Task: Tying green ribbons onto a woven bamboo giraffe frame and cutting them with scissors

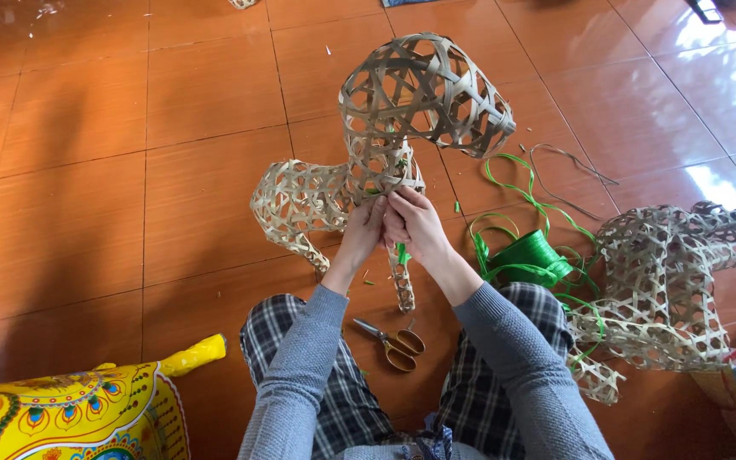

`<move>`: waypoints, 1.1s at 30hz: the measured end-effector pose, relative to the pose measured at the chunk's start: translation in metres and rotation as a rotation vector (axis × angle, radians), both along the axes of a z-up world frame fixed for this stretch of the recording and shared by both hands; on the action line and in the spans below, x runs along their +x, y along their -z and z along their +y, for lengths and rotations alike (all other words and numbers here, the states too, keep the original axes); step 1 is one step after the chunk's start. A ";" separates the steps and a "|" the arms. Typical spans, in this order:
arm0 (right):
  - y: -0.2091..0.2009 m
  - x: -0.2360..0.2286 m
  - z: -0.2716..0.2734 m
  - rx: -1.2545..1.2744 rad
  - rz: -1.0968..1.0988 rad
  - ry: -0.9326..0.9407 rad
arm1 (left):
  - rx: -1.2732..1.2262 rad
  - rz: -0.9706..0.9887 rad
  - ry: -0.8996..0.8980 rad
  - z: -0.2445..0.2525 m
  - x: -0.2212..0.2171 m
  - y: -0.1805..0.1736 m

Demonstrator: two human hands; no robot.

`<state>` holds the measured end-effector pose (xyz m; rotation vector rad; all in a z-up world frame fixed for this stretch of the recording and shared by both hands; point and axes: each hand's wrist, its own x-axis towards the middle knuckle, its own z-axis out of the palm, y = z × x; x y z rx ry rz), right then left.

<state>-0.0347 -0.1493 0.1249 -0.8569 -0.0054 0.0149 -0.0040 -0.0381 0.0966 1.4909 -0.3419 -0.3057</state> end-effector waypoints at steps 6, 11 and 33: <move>0.024 0.011 0.001 0.025 0.027 0.027 | 0.435 -0.289 -0.103 0.006 -0.019 -0.049; 0.042 0.021 0.003 0.030 -0.002 0.046 | 0.698 -0.782 -0.579 0.016 -0.015 -0.001; 0.025 0.011 -0.001 -0.400 -0.067 0.103 | 1.129 -1.298 -0.589 0.023 0.016 -0.022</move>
